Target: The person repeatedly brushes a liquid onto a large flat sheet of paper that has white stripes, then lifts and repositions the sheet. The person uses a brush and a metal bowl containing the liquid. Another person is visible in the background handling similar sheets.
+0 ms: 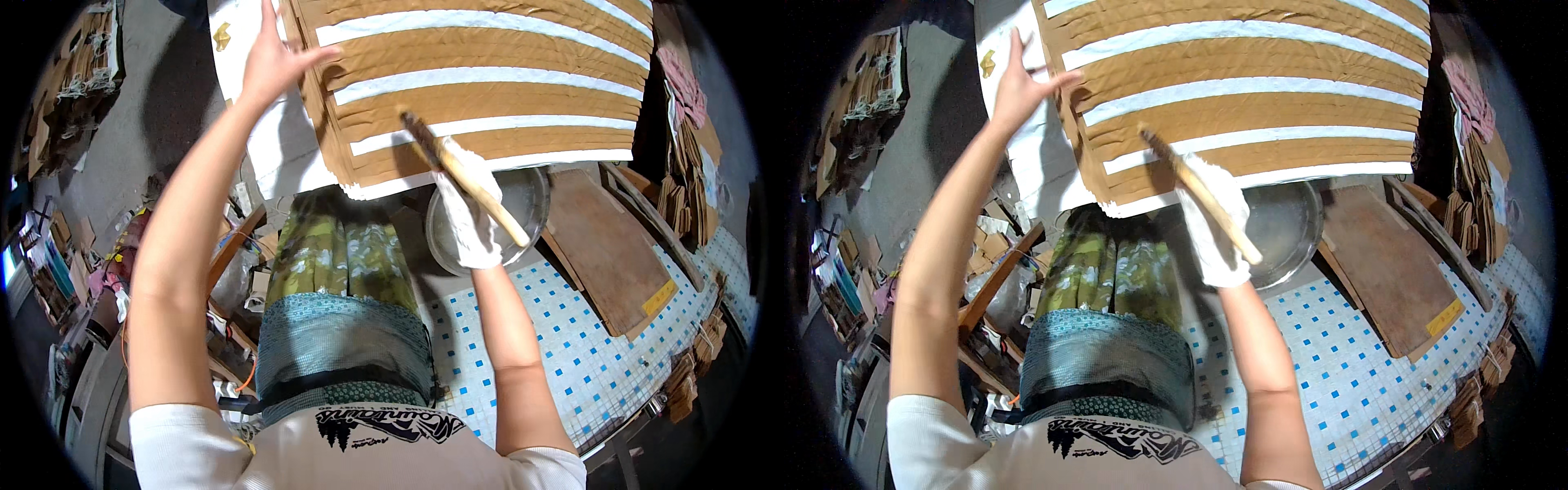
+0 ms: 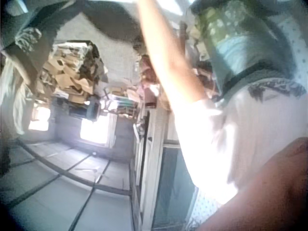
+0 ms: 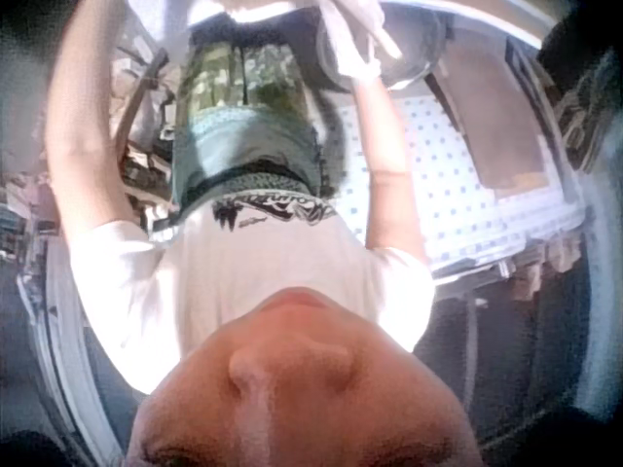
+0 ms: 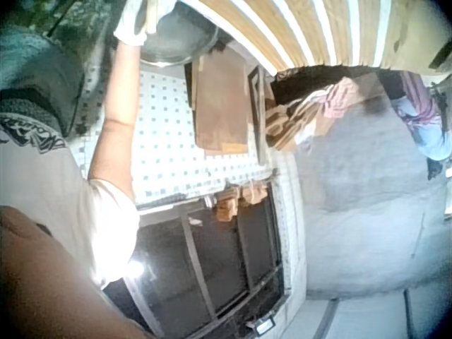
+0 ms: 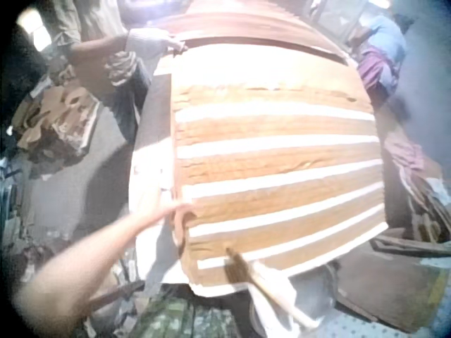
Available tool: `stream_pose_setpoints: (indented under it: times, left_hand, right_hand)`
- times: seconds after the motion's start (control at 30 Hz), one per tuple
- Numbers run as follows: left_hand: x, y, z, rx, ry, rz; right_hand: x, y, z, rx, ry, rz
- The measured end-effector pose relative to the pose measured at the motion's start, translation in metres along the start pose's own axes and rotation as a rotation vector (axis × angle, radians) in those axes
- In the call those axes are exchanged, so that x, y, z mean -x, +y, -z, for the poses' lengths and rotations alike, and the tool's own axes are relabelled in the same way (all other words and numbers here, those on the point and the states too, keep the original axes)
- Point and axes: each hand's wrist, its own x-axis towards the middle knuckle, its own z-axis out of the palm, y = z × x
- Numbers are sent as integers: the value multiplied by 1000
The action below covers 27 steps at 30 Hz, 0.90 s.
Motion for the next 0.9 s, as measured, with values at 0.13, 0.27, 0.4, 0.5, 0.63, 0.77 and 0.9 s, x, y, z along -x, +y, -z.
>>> stream_pose_setpoints:
  times: [0.13,0.27,0.4,0.5,0.63,0.77,0.9]
  left_hand:
    - [46,-13,-42,45,-88,216]
    - [44,-20,-46,3,-2,166]
    - [47,-34,-49,166,-116,369]
    - [48,-36,-53,179,-81,393]
    - [58,-38,-58,296,-68,462]
    - [56,-29,-59,393,-52,471]
    - [57,-23,-55,420,-70,509]
  right_hand:
    - [19,1,-41,371,10,62]
    - [87,17,-76,335,-160,-131]
    - [111,12,-65,299,-146,-77]
    - [95,-10,-43,162,-13,-187]
    - [84,8,-56,175,51,-144]
    - [117,20,-83,532,-325,-214]
    - [123,14,-60,316,-212,-52]
